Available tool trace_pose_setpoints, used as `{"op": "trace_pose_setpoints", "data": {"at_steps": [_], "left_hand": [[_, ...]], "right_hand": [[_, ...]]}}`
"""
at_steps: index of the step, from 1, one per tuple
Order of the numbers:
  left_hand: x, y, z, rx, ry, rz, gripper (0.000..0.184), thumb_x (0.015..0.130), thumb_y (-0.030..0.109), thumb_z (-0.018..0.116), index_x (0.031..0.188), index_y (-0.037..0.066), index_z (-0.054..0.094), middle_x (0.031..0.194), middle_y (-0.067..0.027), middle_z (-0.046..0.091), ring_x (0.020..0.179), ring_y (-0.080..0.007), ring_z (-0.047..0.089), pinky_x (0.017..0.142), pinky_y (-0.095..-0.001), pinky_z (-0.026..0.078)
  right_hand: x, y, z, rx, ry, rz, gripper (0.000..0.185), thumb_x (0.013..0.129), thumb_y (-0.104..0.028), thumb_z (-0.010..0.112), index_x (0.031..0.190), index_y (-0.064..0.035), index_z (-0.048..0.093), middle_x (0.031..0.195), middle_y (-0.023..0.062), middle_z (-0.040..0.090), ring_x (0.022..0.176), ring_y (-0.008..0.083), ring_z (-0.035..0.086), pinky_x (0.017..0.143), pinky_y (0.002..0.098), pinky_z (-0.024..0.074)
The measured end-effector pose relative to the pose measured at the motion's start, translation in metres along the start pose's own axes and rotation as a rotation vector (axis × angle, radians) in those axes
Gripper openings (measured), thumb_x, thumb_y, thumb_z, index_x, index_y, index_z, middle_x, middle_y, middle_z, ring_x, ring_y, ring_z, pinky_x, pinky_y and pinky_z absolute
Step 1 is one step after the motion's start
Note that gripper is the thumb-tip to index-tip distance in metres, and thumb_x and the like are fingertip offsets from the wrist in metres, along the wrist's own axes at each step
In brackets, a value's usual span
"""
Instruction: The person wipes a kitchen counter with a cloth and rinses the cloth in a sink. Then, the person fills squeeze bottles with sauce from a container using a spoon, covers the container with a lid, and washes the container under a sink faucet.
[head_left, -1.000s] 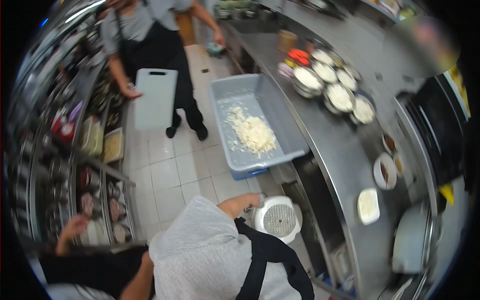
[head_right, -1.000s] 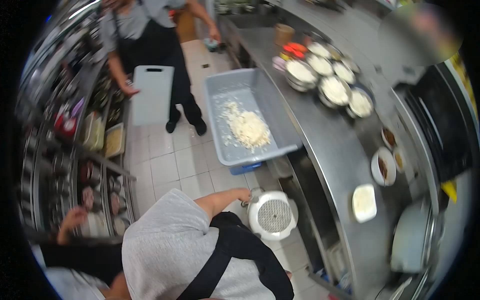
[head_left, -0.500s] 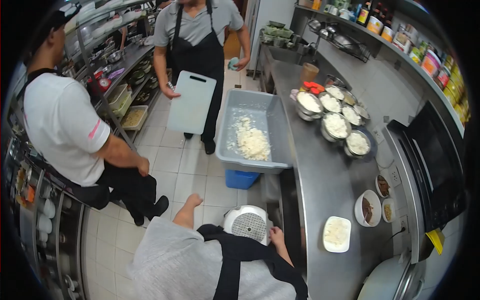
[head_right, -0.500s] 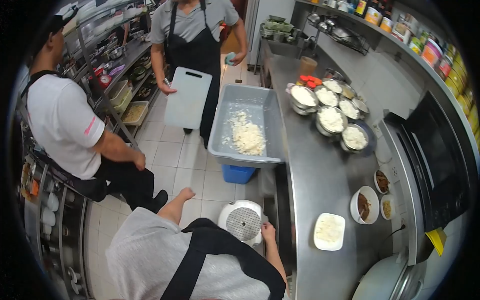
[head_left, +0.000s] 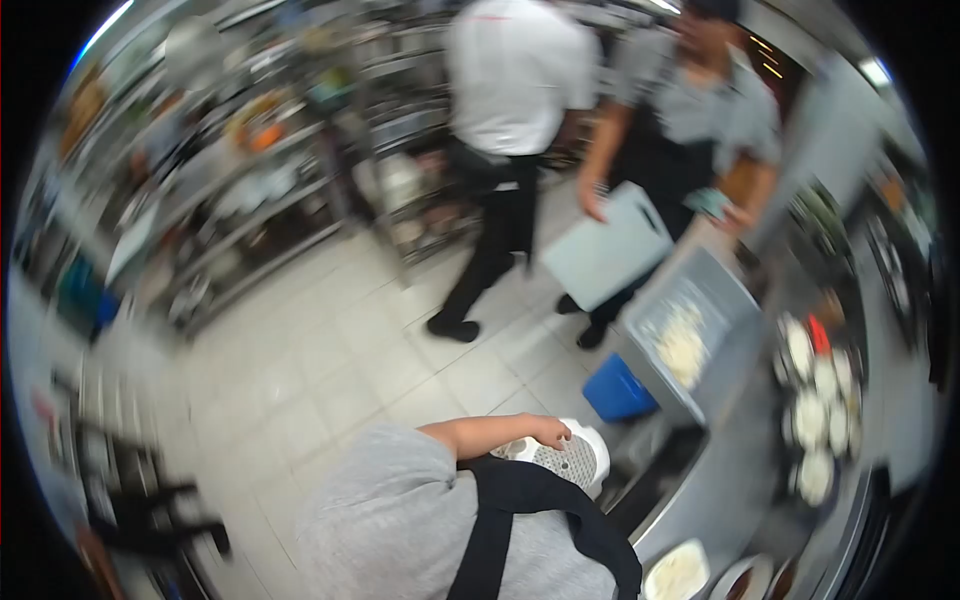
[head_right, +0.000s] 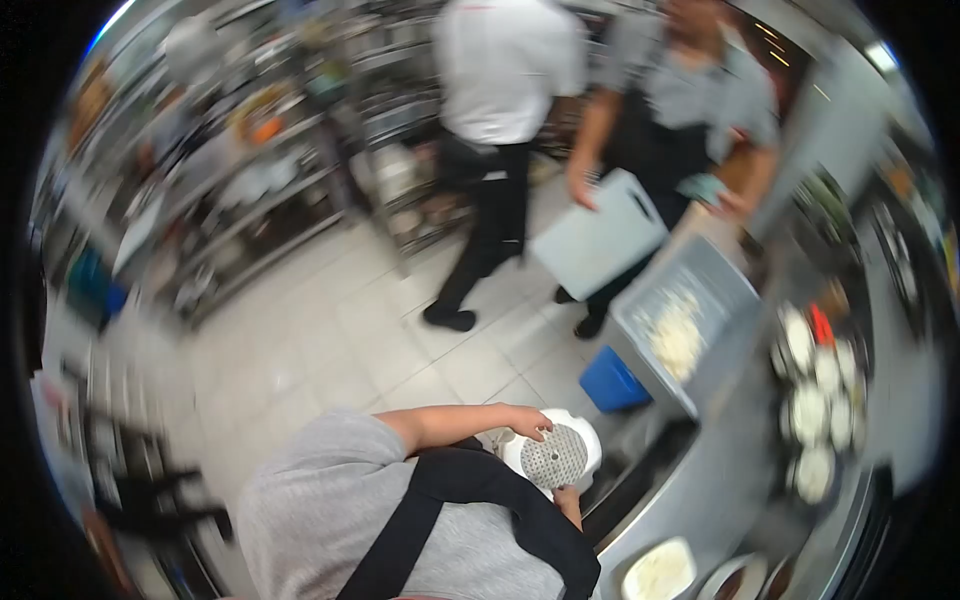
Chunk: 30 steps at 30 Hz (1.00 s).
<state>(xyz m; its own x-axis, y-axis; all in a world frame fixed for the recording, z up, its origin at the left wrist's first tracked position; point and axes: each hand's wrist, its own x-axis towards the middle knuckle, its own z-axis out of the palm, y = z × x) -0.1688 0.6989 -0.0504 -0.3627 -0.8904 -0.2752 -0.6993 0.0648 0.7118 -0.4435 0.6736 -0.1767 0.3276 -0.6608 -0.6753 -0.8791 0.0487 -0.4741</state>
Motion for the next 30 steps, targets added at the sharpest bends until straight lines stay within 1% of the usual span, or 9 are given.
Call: {"op": "trace_pose_setpoints", "data": {"at_steps": [4,8,11,13,15,17,23,25,30], "left_hand": [[-0.104,-0.06,0.019,-0.12,0.407,-0.385,0.044,0.075,0.03,0.061,0.109,0.004,0.055,0.102,-0.018,0.06,0.094,-0.033,0.057,0.081,-0.0396,0.045],[-0.265,-0.129,0.104,-0.17,0.602,-1.161,0.039,0.073,0.03,0.062,0.102,0.004,0.06,0.102,-0.017,0.06,0.095,-0.033,0.057,0.08,-0.0418,0.046],[-0.371,-0.059,0.137,-0.343,0.727,-1.622,0.031,0.075,0.019,0.06,0.102,0.004,0.061,0.106,-0.0159,0.06,0.099,-0.0271,0.058,0.08,-0.0404,0.047],[-0.403,-0.011,0.166,-0.346,0.532,-1.966,0.028,0.076,0.015,0.059,0.102,0.006,0.063,0.107,-0.0153,0.06,0.099,-0.0243,0.058,0.081,-0.04,0.047],[-0.401,-0.022,0.219,-0.501,0.727,-1.842,0.034,0.074,0.023,0.064,0.103,0.006,0.063,0.108,-0.015,0.06,0.099,-0.0262,0.058,0.082,-0.0405,0.047],[-0.384,-0.039,0.235,-0.645,0.597,-1.619,0.043,0.07,0.032,0.068,0.104,0.006,0.062,0.108,-0.0143,0.06,0.1,-0.0286,0.057,0.082,-0.041,0.047],[-0.336,-0.036,0.193,-0.37,0.341,-1.078,0.044,0.07,0.036,0.065,0.102,0.006,0.061,0.102,-0.0157,0.061,0.095,-0.0321,0.057,0.078,-0.0415,0.047],[-0.343,-0.042,0.181,-0.271,0.631,-0.913,0.046,0.072,0.035,0.062,0.106,0.005,0.058,0.101,-0.0163,0.061,0.095,-0.033,0.057,0.08,-0.0403,0.046],[-0.39,-0.043,0.18,-0.3,0.717,-0.972,0.044,0.074,0.032,0.06,0.107,0.004,0.056,0.1,-0.0171,0.061,0.095,-0.0323,0.057,0.082,-0.0386,0.045]], "right_hand": [[0.074,-0.028,-0.037,-0.079,-0.025,-0.173,0.022,0.077,-0.017,0.053,0.088,0.0005,0.061,0.068,0.0118,0.061,0.051,0.0215,0.061,0.043,0.0333,0.048],[0.118,-0.041,-0.041,-0.13,-0.027,-0.323,0.023,0.078,-0.016,0.053,0.092,0.0019,0.057,0.069,0.0132,0.061,0.051,0.0227,0.062,0.041,0.0336,0.0485],[0.144,-0.036,-0.011,-0.034,-0.116,-0.196,0.025,0.079,-0.017,0.054,0.095,0.0021,0.055,0.07,0.0137,0.061,0.053,0.0253,0.063,0.04,0.0346,0.0485],[0.137,-0.05,0.011,-0.12,-0.167,-0.2,0.025,0.079,-0.017,0.054,0.095,0.0021,0.055,0.07,0.0137,0.061,0.053,0.0255,0.063,0.04,0.0346,0.0484],[0.13,-0.064,0.036,-0.195,-0.218,-0.22,0.025,0.079,-0.017,0.054,0.095,0.0021,0.055,0.07,0.0138,0.061,0.053,0.0257,0.062,0.04,0.0346,0.0483],[0.112,-0.085,0.05,-0.254,-0.268,-0.241,0.025,0.079,-0.017,0.054,0.095,0.0021,0.055,0.07,0.0138,0.061,0.053,0.0258,0.062,0.039,0.0347,0.0482],[0.107,-0.105,0.08,-0.3,-0.293,-0.233,0.025,0.08,-0.018,0.054,0.095,0.0021,0.054,0.071,0.0138,0.061,0.053,0.0263,0.062,0.039,0.0348,0.0479],[0.106,-0.114,0.096,-0.293,-0.3,-0.235,0.026,0.08,-0.018,0.054,0.095,0.0021,0.054,0.071,0.0139,0.061,0.053,0.0265,0.062,0.039,0.0348,0.0478],[0.021,-0.199,0.13,-0.424,-0.399,-0.301,0.023,0.08,-0.02,0.054,0.09,0.0009,0.058,0.066,0.013,0.06,0.052,0.0241,0.062,0.039,0.0337,0.0471]]}}
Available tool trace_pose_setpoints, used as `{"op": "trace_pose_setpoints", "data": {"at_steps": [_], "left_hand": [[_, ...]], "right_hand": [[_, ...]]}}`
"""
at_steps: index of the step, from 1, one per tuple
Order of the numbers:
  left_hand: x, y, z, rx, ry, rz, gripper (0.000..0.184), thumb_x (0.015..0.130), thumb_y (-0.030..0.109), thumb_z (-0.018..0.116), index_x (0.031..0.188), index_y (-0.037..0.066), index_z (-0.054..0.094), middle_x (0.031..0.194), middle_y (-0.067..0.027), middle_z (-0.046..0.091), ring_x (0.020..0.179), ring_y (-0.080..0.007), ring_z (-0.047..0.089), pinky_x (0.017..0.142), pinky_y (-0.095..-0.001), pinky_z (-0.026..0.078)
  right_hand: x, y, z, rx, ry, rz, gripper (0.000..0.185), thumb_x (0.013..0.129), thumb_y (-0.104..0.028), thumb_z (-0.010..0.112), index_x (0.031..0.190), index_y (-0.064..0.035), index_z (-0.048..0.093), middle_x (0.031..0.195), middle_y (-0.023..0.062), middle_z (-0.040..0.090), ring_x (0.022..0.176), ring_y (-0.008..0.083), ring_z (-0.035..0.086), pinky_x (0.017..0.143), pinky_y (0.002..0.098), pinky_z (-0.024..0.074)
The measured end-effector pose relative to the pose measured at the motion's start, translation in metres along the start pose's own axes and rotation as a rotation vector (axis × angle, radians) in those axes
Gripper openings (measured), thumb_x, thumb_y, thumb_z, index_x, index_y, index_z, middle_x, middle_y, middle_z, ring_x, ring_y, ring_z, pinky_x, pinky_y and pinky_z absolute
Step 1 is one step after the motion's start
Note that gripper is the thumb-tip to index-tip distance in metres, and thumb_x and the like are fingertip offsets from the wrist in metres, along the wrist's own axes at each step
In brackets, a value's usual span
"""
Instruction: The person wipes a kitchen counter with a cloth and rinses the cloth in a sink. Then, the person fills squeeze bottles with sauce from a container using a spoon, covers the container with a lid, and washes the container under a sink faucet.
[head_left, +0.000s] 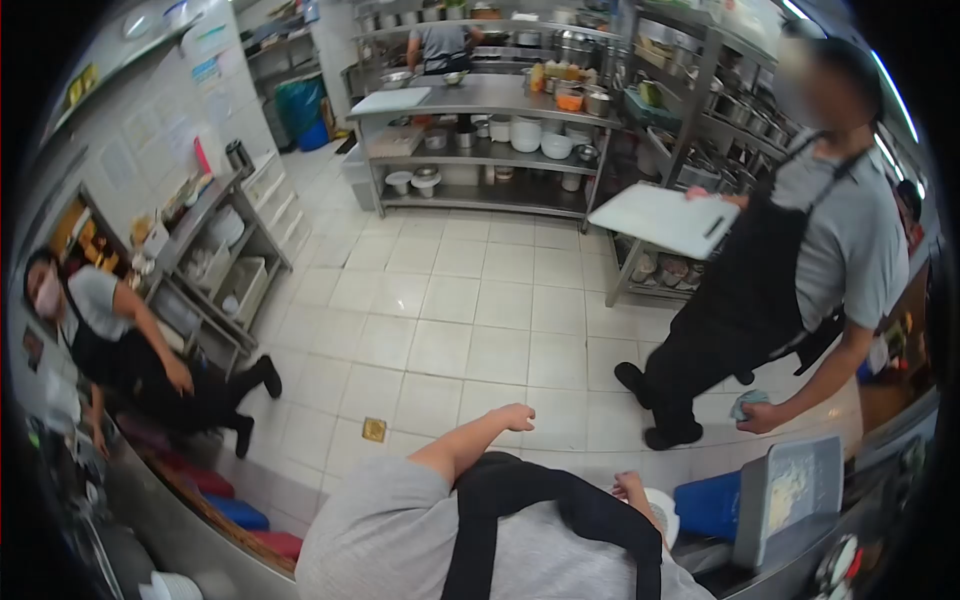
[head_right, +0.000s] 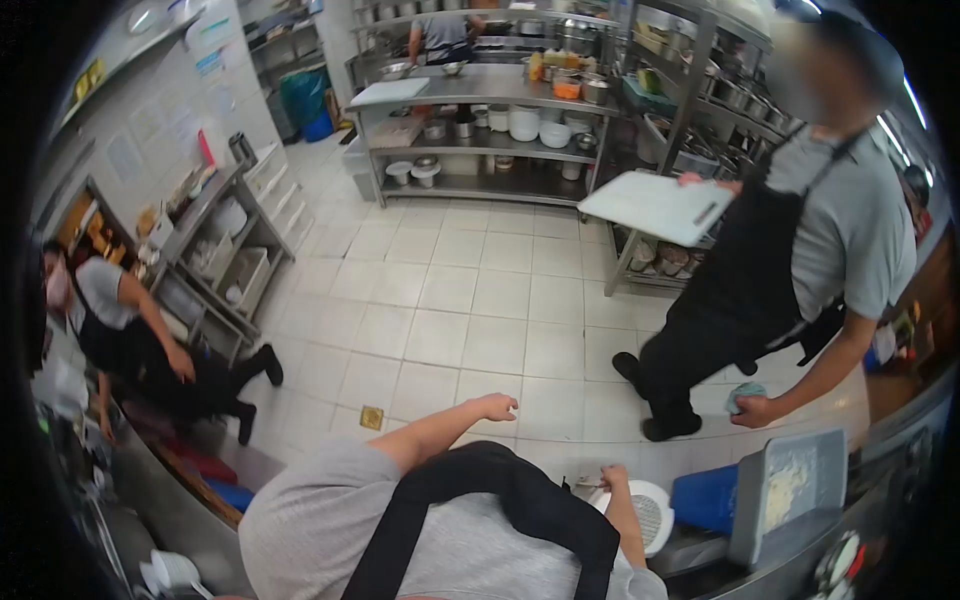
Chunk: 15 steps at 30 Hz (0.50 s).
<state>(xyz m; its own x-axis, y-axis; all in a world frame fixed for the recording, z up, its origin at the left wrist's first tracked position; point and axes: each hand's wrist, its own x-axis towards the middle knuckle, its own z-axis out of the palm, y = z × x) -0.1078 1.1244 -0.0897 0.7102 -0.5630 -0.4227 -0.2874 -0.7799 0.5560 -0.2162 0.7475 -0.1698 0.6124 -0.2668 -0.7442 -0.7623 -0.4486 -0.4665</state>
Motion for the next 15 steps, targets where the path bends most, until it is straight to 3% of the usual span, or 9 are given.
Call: {"op": "trace_pose_setpoints", "data": {"at_steps": [3,5,7,8,10,11,13,15], "left_hand": [[-0.02,-0.061,0.021,-0.102,0.107,-0.067,0.045,0.074,0.034,0.059,0.108,0.004,0.056,0.099,-0.0176,0.061,0.094,-0.0326,0.057,0.082,-0.0389,0.045],[-0.047,-0.102,0.038,0.007,0.009,-0.186,0.045,0.074,0.036,0.058,0.107,0.004,0.058,0.101,-0.0186,0.061,0.096,-0.0325,0.057,0.083,-0.0399,0.044],[-0.073,-0.128,0.035,0.082,-0.365,-0.397,0.048,0.072,0.04,0.06,0.103,0.004,0.061,0.106,-0.0179,0.059,0.099,-0.0339,0.055,0.083,-0.0392,0.045],[-0.083,-0.145,0.039,0.118,-0.433,-0.435,0.048,0.072,0.04,0.06,0.103,0.004,0.061,0.105,-0.0177,0.059,0.098,-0.0336,0.056,0.083,-0.0392,0.045],[-0.09,-0.169,0.05,0.129,-0.435,-0.44,0.048,0.072,0.04,0.059,0.103,0.004,0.061,0.104,-0.0172,0.06,0.097,-0.0331,0.056,0.083,-0.0391,0.045],[-0.084,-0.169,0.05,0.118,-0.438,-0.419,0.048,0.072,0.04,0.059,0.103,0.004,0.061,0.104,-0.017,0.06,0.097,-0.0329,0.057,0.083,-0.0391,0.045],[-0.048,-0.159,0.046,0.092,-0.453,-0.345,0.048,0.073,0.041,0.059,0.103,0.004,0.061,0.102,-0.0165,0.061,0.096,-0.0324,0.057,0.082,-0.039,0.045],[0.021,-0.133,0.042,0.061,-0.382,-0.214,0.048,0.073,0.041,0.059,0.102,0.004,0.061,0.101,-0.016,0.061,0.095,-0.0319,0.058,0.082,-0.0389,0.045]], "right_hand": [[0.006,-0.053,0.031,-0.007,-0.042,-0.186,0.025,0.079,-0.02,0.057,0.091,0.0009,0.058,0.069,0.0124,0.06,0.052,0.0221,0.061,0.042,0.033,0.0477],[0.013,-0.076,0.04,-0.097,-0.068,-0.337,0.025,0.079,-0.022,0.057,0.091,0.0001,0.058,0.07,0.0105,0.06,0.051,0.0192,0.06,0.041,0.0296,0.0463],[0.0,-0.094,0.043,-0.103,-0.015,-0.485,0.027,0.078,-0.025,0.059,0.09,-0.0007,0.06,0.075,0.0124,0.063,0.057,0.0227,0.062,0.049,0.0338,0.0494],[-0.006,-0.088,0.045,-0.044,0.006,-0.459,0.027,0.078,-0.025,0.059,0.09,-0.0007,0.06,0.075,0.0124,0.063,0.057,0.0227,0.062,0.049,0.0338,0.0494],[-0.003,-0.097,0.039,-0.349,0.205,-0.586,0.031,0.074,-0.028,0.061,0.091,-0.0015,0.062,0.084,0.0164,0.064,0.072,0.0285,0.063,0.064,0.038,0.0504],[0.004,-0.094,0.03,-0.27,0.256,-0.548,0.031,0.074,-0.028,0.061,0.091,-0.0015,0.062,0.084,0.0164,0.064,0.072,0.0285,0.063,0.064,0.038,0.0504],[0.012,-0.066,0.015,-0.331,0.136,-0.363,0.034,0.072,-0.03,0.061,0.091,-0.0023,0.064,0.091,0.0196,0.062,0.086,0.0339,0.06,0.077,0.0402,0.0474],[0.032,-0.03,-0.009,-0.357,0.178,-0.214,0.033,0.072,-0.03,0.059,0.086,-0.0012,0.065,0.091,0.0211,0.062,0.088,0.0355,0.059,0.077,0.0416,0.0474]]}}
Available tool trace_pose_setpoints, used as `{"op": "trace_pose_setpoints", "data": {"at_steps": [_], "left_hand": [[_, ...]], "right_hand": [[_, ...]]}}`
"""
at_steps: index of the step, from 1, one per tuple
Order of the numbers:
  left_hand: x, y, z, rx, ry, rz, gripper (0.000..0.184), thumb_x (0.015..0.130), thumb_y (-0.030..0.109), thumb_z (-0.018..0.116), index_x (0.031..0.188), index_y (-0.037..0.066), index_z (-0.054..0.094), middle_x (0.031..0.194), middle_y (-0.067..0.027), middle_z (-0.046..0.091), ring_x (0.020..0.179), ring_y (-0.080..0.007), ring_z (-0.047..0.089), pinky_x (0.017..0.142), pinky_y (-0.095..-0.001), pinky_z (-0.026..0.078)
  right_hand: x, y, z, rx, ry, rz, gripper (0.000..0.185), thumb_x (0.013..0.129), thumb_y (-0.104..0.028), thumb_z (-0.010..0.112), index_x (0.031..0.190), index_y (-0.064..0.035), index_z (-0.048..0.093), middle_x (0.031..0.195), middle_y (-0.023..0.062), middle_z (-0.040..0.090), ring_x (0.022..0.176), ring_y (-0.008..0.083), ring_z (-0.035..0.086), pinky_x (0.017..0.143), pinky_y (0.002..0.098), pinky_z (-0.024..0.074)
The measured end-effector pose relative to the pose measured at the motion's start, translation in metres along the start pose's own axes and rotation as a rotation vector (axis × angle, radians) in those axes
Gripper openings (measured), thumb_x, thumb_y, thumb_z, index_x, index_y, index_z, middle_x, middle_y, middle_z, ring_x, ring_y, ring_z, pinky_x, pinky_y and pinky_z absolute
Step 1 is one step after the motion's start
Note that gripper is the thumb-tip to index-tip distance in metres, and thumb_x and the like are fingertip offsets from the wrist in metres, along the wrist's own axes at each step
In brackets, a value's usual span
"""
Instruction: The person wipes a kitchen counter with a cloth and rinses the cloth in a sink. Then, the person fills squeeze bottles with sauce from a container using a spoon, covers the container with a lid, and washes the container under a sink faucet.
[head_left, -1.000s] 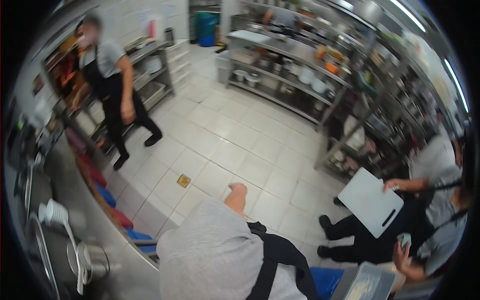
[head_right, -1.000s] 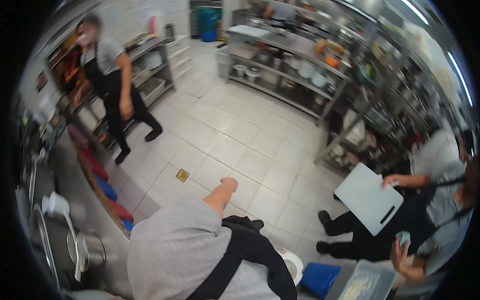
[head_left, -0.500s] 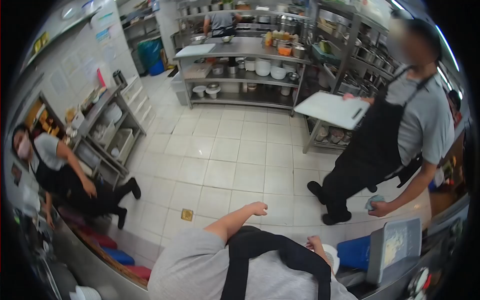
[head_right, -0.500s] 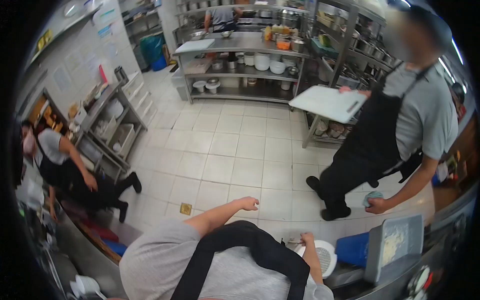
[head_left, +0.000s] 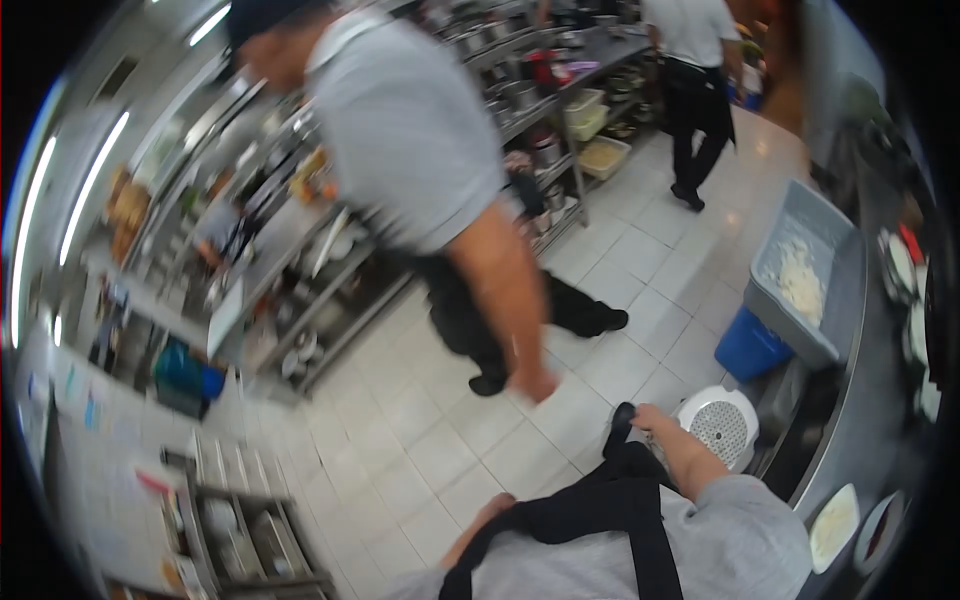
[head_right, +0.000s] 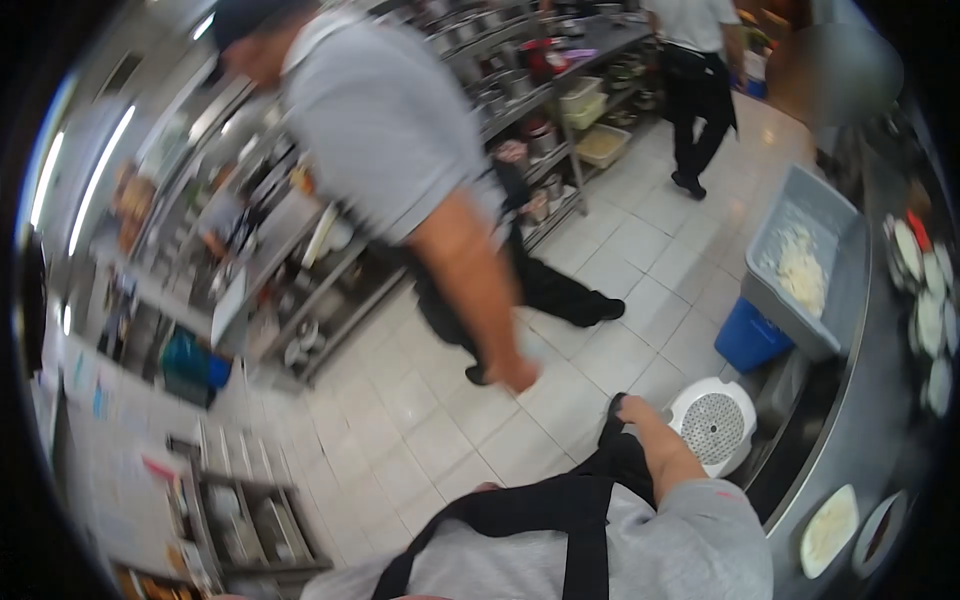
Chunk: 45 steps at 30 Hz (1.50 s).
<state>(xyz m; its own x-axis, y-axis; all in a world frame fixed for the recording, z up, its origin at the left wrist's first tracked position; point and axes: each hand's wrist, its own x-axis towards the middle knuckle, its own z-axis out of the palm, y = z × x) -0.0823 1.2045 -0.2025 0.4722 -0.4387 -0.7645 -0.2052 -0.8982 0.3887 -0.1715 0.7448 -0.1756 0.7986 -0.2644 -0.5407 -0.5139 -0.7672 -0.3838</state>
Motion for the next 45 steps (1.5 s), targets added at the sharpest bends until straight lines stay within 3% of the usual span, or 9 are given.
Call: {"op": "trace_pose_setpoints", "data": {"at_steps": [14,17,20,23,24,28,34,40,45], "left_hand": [[0.29,0.289,-0.267,0.571,-0.101,0.244,0.05,0.076,0.042,0.057,0.109,0.005,0.058,0.109,-0.0164,0.058,0.1,-0.0315,0.055,0.085,-0.039,0.043],[0.32,0.38,-0.302,-0.251,0.193,0.273,0.038,0.083,0.032,0.054,0.11,0.006,0.055,0.089,-0.0104,0.062,0.079,-0.0205,0.058,0.07,-0.0334,0.046],[0.359,0.433,-0.342,-0.558,0.114,0.259,0.04,0.085,0.032,0.051,0.111,0.001,0.054,0.09,-0.0106,0.062,0.075,-0.018,0.058,0.066,-0.0291,0.047],[0.413,0.409,-0.382,0.462,-0.025,0.16,0.054,0.087,0.05,0.037,0.103,0.002,0.057,0.092,-0.0152,0.061,0.077,-0.0259,0.059,0.069,-0.0393,0.047],[0.43,0.399,-0.395,0.556,-0.043,0.915,0.055,0.087,0.051,0.035,0.102,0.003,0.059,0.103,-0.0178,0.059,0.089,-0.0318,0.057,0.078,-0.0422,0.045],[0.504,0.465,-0.466,0.696,-0.085,0.346,0.053,0.086,0.048,0.037,0.102,0.003,0.059,0.106,-0.0189,0.057,0.093,-0.0332,0.056,0.081,-0.0424,0.044],[0.711,0.719,-0.478,0.882,0.175,0.578,0.049,0.086,0.045,0.039,0.103,0.004,0.059,0.11,-0.0204,0.056,0.099,-0.0354,0.054,0.085,-0.0427,0.042],[0.823,1.131,-0.443,0.287,-0.109,0.869,0.035,0.085,0.035,0.05,0.102,0.005,0.056,0.073,-0.0034,0.057,0.062,-0.011,0.052,0.051,-0.0258,0.04],[0.791,1.326,-0.379,0.131,-0.384,1.015,0.047,0.087,0.04,0.046,0.122,0.008,0.046,0.099,-0.0043,0.058,0.083,-0.0125,0.054,0.062,-0.0282,0.042]], "right_hand": [[0.187,0.162,-0.142,0.676,0.126,0.338,0.025,0.074,-0.023,0.057,0.081,0.0008,0.062,0.062,0.0149,0.062,0.05,0.0234,0.061,0.045,0.034,0.0502],[0.222,0.211,-0.215,0.502,0.162,-0.108,0.025,0.077,-0.021,0.056,0.084,0.0026,0.059,0.06,0.0127,0.059,0.046,0.019,0.058,0.039,0.0313,0.0469],[0.235,0.236,-0.334,1.043,0.315,0.31,0.022,0.081,-0.023,0.055,0.088,-0.0019,0.059,0.068,0.0071,0.059,0.05,0.0156,0.058,0.041,0.0275,0.0454],[0.247,0.285,-0.41,1.224,0.686,0.328,0.022,0.083,-0.019,0.052,0.098,-0.0041,0.057,0.078,0.0047,0.059,0.058,0.0145,0.06,0.044,0.0259,0.0451],[0.248,0.303,-0.424,1.256,0.743,0.386,0.022,0.083,-0.019,0.052,0.098,-0.0041,0.057,0.078,0.0047,0.059,0.058,0.0145,0.06,0.044,0.0259,0.0451],[0.238,0.339,-0.453,1.519,0.764,0.453,0.028,0.085,-0.024,0.053,0.106,-0.0056,0.055,0.089,0.006,0.06,0.068,0.0152,0.061,0.056,0.0281,0.0487],[0.174,0.356,-0.524,1.685,0.918,0.474,0.028,0.086,-0.025,0.052,0.109,-0.0078,0.056,0.092,0.0068,0.061,0.076,0.0164,0.061,0.065,0.029,0.0502],[0.103,0.456,-0.606,1.621,1.564,0.635,0.018,0.083,-0.013,0.051,0.096,-0.005,0.061,0.093,0.0065,0.063,0.07,0.0178,0.062,0.062,0.0287,0.0514],[0.044,0.569,-0.633,1.452,1.874,0.815,0.022,0.085,-0.024,0.055,0.097,-0.0066,0.062,0.086,0.0047,0.062,0.066,0.0133,0.06,0.056,0.0265,0.0493]]}}
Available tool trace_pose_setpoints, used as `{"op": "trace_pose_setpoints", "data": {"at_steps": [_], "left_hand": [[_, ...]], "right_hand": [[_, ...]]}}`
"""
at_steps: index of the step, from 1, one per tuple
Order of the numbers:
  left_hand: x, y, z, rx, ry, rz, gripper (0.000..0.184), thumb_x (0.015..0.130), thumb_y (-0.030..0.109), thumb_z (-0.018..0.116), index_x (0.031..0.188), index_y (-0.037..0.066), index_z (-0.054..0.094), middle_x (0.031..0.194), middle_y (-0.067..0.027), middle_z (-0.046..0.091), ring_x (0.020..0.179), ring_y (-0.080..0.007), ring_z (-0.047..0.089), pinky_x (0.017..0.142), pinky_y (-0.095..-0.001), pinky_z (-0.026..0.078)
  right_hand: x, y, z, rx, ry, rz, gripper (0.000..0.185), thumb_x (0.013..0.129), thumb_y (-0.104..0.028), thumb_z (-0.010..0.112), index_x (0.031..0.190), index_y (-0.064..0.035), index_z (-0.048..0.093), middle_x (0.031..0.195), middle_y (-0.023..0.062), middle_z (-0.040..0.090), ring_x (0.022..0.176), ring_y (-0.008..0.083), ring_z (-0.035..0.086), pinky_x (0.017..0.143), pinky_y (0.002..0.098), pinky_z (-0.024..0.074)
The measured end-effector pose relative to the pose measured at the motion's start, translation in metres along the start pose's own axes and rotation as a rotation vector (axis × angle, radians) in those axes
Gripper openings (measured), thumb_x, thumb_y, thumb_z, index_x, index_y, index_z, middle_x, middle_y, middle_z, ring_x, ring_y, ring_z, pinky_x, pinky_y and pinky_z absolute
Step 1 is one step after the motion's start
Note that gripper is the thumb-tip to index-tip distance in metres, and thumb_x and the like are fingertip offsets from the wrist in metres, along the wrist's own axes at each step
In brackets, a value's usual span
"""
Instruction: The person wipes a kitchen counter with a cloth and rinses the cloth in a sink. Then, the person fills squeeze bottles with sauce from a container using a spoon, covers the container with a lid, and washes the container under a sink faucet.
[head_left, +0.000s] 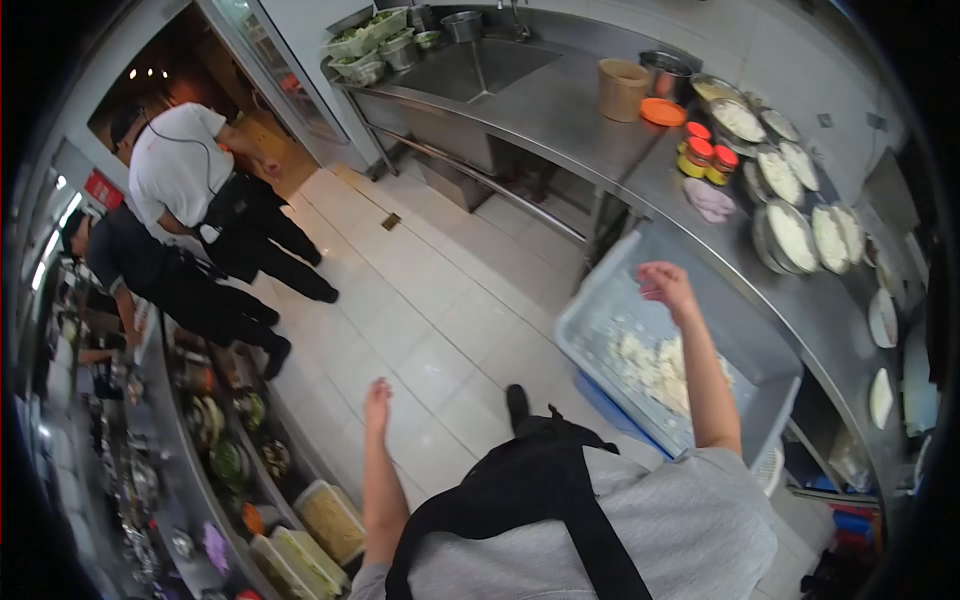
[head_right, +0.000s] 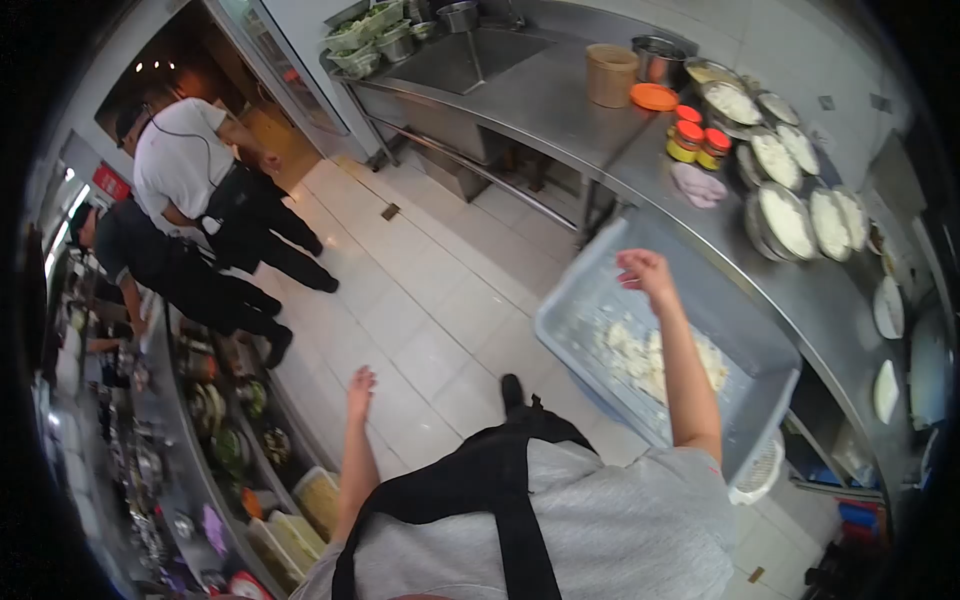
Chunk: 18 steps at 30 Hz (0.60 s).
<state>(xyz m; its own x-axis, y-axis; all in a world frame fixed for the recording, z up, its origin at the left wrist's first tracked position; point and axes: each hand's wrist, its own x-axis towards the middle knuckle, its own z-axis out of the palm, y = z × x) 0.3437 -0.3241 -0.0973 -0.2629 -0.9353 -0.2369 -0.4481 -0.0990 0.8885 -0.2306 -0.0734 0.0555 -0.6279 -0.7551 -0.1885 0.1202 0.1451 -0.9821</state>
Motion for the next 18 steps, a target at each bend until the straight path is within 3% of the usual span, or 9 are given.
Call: {"op": "trace_pose_setpoints", "data": {"at_steps": [1,3,5,7,11,12,14,16,18], "left_hand": [[0.015,0.01,0.001,0.012,-0.06,0.018,0.047,0.087,0.04,0.046,0.123,0.009,0.045,0.1,-0.0041,0.058,0.083,-0.0124,0.054,0.063,-0.0289,0.042],[0.031,0.01,-0.005,0.034,-0.177,-0.16,0.045,0.087,0.039,0.047,0.122,0.011,0.046,0.101,-0.004,0.058,0.084,-0.0125,0.055,0.066,-0.0299,0.043],[0.031,-0.015,-0.022,0.09,-0.159,-0.275,0.041,0.088,0.032,0.048,0.115,0.002,0.051,0.086,-0.0054,0.058,0.075,-0.0112,0.053,0.06,-0.0256,0.043],[0.015,-0.061,-0.055,0.307,-0.205,0.153,0.037,0.087,0.035,0.047,0.086,0.0,0.059,0.065,-0.0044,0.054,0.057,-0.013,0.049,0.05,-0.0274,0.04],[-0.001,-0.099,-0.127,0.716,-0.339,-0.413,0.038,0.086,0.035,0.048,0.085,-0.001,0.06,0.069,-0.0081,0.056,0.062,-0.018,0.052,0.054,-0.0308,0.041],[0.015,-0.094,-0.139,0.753,-0.348,-0.483,0.038,0.086,0.035,0.048,0.085,-0.001,0.06,0.07,-0.009,0.057,0.063,-0.0192,0.052,0.055,-0.0317,0.042],[0.066,-0.086,-0.159,0.792,-0.325,-0.565,0.039,0.086,0.036,0.049,0.085,-0.002,0.06,0.071,-0.0109,0.058,0.065,-0.0217,0.054,0.057,-0.0334,0.043],[0.146,-0.078,-0.175,0.803,-0.271,-0.573,0.039,0.085,0.036,0.049,0.084,-0.002,0.06,0.073,-0.0128,0.059,0.068,-0.0242,0.055,0.059,-0.0351,0.043],[0.255,-0.068,-0.182,0.789,-0.195,-0.493,0.04,0.085,0.036,0.049,0.084,-0.002,0.061,0.075,-0.0147,0.061,0.07,-0.0266,0.057,0.061,-0.0368,0.044]], "right_hand": [[0.032,-0.003,0.003,0.028,0.032,-0.002,0.021,0.085,-0.023,0.055,0.097,-0.0067,0.062,0.085,0.0042,0.062,0.065,0.013,0.06,0.055,0.0264,0.0492],[0.092,-0.017,0.018,0.099,0.051,-0.031,0.021,0.086,-0.021,0.054,0.099,-0.0061,0.061,0.083,0.0034,0.061,0.065,0.0121,0.059,0.056,0.0266,0.049],[0.153,-0.048,0.036,0.239,0.106,-0.042,0.021,0.085,-0.017,0.054,0.101,-0.0036,0.059,0.084,0.0067,0.061,0.066,0.0161,0.06,0.06,0.0284,0.0504],[0.216,-0.085,0.039,0.292,0.206,-0.11,0.021,0.084,-0.014,0.054,0.1,-0.0015,0.058,0.083,0.0095,0.061,0.066,0.0195,0.06,0.061,0.0303,0.0514],[0.359,-0.13,-0.011,0.327,0.51,-0.268,0.021,0.084,-0.014,0.055,0.099,0.0,0.056,0.075,0.0067,0.058,0.065,0.0194,0.06,0.059,0.0326,0.0523],[0.386,-0.135,-0.024,0.295,0.633,-0.313,0.021,0.083,-0.014,0.056,0.099,0.0007,0.056,0.073,0.0066,0.057,0.063,0.0193,0.06,0.058,0.033,0.0525],[0.437,-0.14,-0.049,0.146,0.861,-0.177,0.023,0.083,-0.016,0.057,0.102,-0.0044,0.057,0.072,0.0075,0.054,0.057,0.0199,0.057,0.054,0.0383,0.0527],[0.462,-0.148,-0.048,0.156,0.936,-0.091,0.027,0.081,-0.018,0.06,0.106,-0.0081,0.057,0.084,0.0096,0.055,0.064,0.0205,0.057,0.056,0.041,0.0516],[0.498,-0.129,-0.067,0.184,0.953,-0.201,0.028,0.079,-0.02,0.064,0.1,-0.0028,0.057,0.087,0.0102,0.057,0.064,0.0239,0.059,0.053,0.0436,0.0481]]}}
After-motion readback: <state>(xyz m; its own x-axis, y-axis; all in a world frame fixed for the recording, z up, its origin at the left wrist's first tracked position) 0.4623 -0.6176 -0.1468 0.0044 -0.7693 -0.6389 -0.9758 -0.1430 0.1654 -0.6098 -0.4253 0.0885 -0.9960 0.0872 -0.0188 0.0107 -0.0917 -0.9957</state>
